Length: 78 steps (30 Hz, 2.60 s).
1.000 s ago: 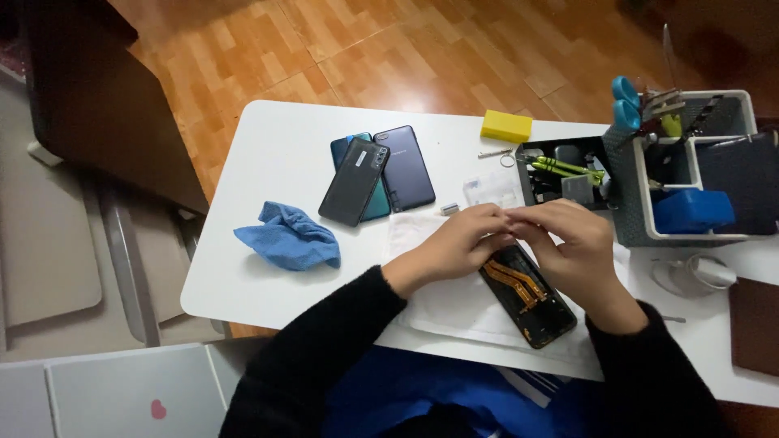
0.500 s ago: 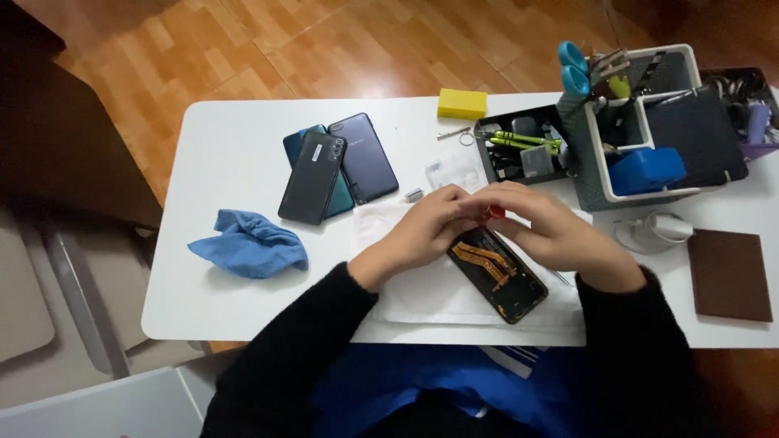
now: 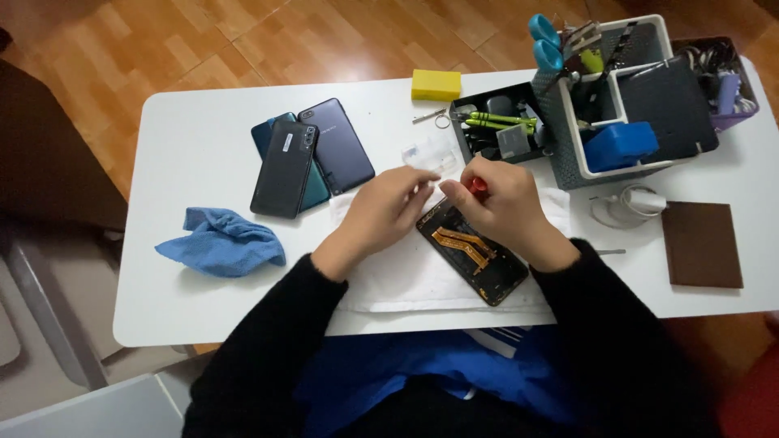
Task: Finalizing the assembly of a smartphone by tightening internal screws and attaching the back cover.
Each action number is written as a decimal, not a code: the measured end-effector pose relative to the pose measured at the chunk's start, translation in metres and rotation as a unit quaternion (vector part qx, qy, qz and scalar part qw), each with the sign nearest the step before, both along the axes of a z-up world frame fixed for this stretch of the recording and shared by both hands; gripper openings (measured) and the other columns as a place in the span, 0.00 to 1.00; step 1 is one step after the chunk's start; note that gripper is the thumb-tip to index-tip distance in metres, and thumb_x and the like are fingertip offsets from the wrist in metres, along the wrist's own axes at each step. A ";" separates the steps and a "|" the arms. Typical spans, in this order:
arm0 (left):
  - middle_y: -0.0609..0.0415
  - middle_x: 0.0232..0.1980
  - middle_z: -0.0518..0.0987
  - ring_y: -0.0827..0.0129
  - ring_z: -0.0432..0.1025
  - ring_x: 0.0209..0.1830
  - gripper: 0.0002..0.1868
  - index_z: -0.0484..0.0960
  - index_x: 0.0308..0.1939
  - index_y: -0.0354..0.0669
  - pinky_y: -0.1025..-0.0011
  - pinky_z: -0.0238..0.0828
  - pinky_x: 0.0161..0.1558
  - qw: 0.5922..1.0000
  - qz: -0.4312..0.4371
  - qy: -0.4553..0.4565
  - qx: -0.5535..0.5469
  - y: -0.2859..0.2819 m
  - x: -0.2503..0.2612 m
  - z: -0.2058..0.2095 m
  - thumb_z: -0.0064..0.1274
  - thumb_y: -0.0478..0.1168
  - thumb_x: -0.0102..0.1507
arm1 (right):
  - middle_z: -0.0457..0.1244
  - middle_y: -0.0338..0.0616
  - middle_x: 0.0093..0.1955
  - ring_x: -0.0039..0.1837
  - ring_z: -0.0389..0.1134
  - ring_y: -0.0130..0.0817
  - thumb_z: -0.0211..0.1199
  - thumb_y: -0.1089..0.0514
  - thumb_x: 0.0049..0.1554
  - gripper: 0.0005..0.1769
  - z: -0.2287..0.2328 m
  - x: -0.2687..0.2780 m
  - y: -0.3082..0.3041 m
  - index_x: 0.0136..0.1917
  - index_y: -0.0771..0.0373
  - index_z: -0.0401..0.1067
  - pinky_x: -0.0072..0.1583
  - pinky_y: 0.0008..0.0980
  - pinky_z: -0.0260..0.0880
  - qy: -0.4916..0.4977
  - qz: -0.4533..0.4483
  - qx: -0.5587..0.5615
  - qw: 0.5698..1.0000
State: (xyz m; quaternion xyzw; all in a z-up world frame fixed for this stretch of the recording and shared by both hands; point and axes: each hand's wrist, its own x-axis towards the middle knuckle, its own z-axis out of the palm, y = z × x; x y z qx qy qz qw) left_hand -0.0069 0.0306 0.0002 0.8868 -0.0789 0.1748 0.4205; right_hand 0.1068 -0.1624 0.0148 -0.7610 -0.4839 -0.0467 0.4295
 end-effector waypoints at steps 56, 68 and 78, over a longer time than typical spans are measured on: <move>0.48 0.52 0.80 0.59 0.75 0.44 0.35 0.86 0.56 0.44 0.63 0.72 0.45 0.980 -0.061 0.064 0.181 -0.004 -0.014 0.015 0.71 0.61 0.52 | 0.63 0.43 0.26 0.32 0.67 0.37 0.57 0.45 0.73 0.24 -0.018 0.035 -0.005 0.41 0.62 0.74 0.35 0.34 0.65 0.024 -0.101 0.128 0.986; 0.48 0.49 0.82 0.57 0.76 0.41 0.36 0.88 0.52 0.44 0.63 0.72 0.42 0.979 -0.045 0.038 0.196 0.002 -0.011 0.006 0.75 0.60 0.48 | 0.63 0.44 0.29 0.34 0.69 0.33 0.50 0.37 0.71 0.27 -0.017 -0.006 -0.054 0.42 0.60 0.69 0.37 0.26 0.70 0.336 -0.110 0.142 0.924; 0.48 0.47 0.82 0.59 0.76 0.40 0.32 0.88 0.52 0.42 0.66 0.73 0.41 0.982 0.008 0.045 0.185 0.012 -0.007 -0.003 0.75 0.56 0.50 | 0.65 0.51 0.30 0.30 0.68 0.33 0.55 0.42 0.69 0.23 -0.038 -0.014 -0.035 0.45 0.64 0.70 0.34 0.26 0.70 0.388 -0.065 0.154 0.906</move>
